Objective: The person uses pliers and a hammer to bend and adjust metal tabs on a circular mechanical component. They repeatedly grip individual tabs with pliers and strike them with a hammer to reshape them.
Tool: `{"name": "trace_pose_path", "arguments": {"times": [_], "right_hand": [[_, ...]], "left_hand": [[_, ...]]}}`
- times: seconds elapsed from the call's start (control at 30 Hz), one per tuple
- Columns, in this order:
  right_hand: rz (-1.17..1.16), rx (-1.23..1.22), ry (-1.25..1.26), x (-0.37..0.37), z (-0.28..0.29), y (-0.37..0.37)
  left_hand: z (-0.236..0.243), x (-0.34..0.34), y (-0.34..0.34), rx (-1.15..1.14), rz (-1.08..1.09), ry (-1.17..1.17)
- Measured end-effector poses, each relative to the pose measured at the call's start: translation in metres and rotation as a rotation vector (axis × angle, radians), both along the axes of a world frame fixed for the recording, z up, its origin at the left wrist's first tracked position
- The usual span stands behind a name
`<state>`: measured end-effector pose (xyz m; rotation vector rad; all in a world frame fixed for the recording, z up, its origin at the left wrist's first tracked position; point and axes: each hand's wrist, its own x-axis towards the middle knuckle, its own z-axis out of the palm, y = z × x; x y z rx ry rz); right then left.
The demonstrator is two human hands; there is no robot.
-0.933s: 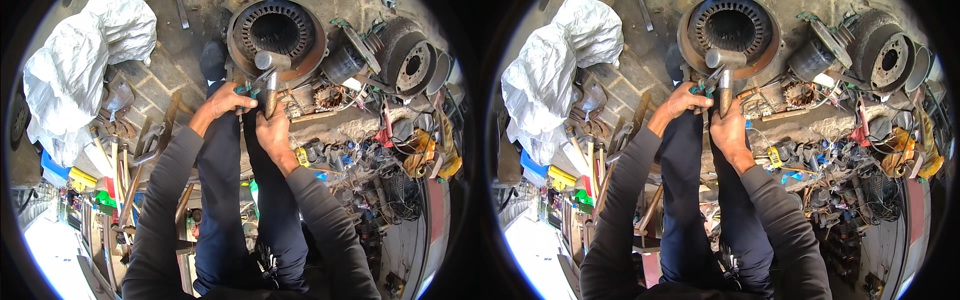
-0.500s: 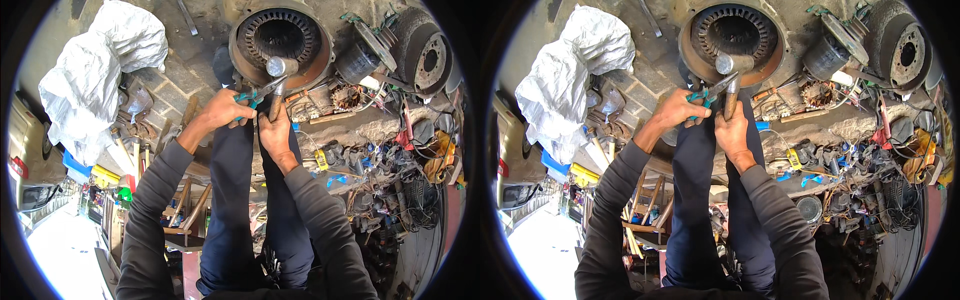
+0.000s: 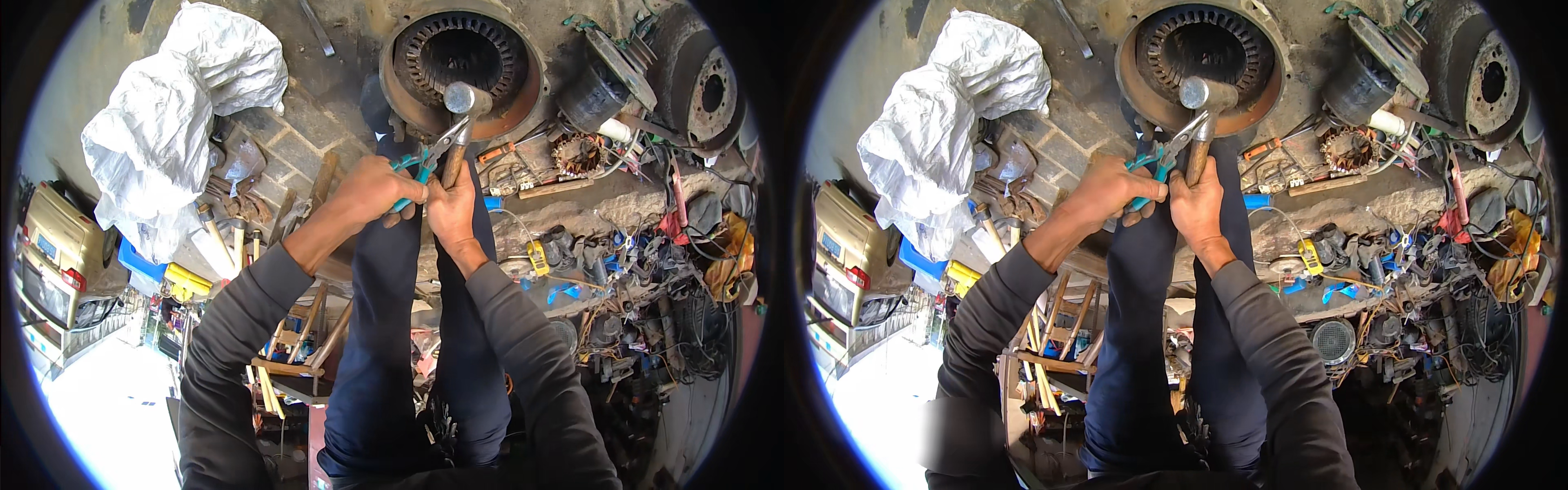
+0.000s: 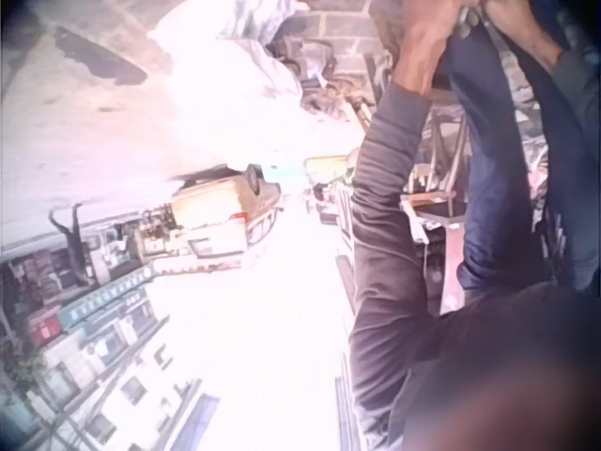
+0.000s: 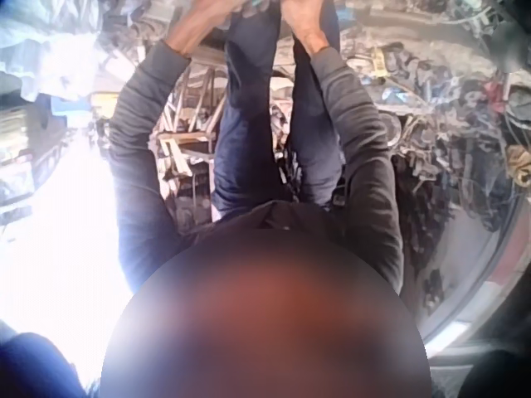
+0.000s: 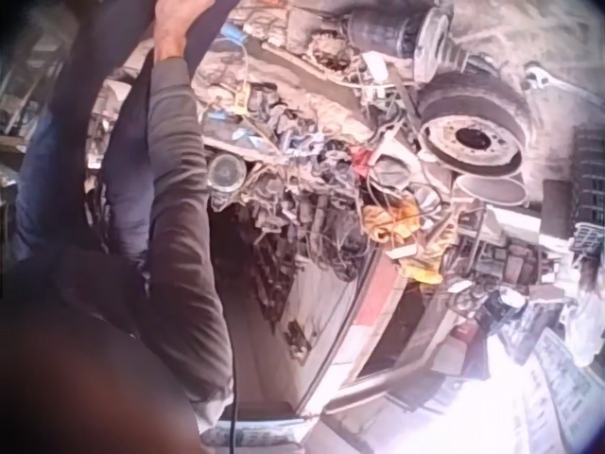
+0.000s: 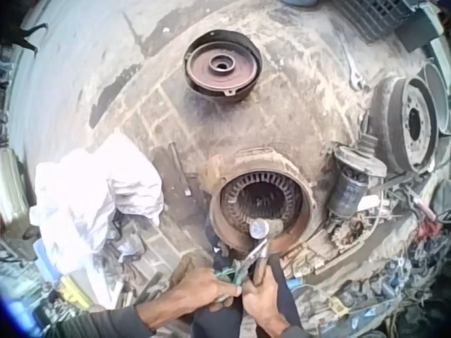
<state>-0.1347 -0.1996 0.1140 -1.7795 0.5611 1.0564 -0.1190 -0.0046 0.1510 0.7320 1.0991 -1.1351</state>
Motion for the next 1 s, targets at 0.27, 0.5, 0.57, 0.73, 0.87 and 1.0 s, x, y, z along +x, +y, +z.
{"name": "trace_pose_path", "arguments": {"times": [0.27,0.5,0.57,0.73,0.87,1.0], "right_hand": [[0.009,0.003,0.099,0.01,-0.002,0.01],[0.204,-0.158,0.065,0.023,0.011,0.016],[0.349,-0.25,0.036,0.031,0.017,0.012],[0.676,-0.441,-0.023,0.049,0.031,0.004],[0.752,-0.49,0.0,0.048,0.041,0.004],[0.553,-0.339,0.116,0.043,0.043,0.003]], "left_hand": [[-0.017,-0.004,0.02,-0.087,-0.024,-0.08],[-0.072,-0.025,0.014,-0.306,0.022,-0.136],[-0.082,-0.029,0.009,-0.29,0.033,-0.155],[-0.093,-0.029,0.007,-0.377,0.12,-0.149],[-0.091,-0.032,-0.004,-0.516,0.272,-0.082],[-0.094,-0.037,-0.015,-0.508,0.386,0.003]]}}
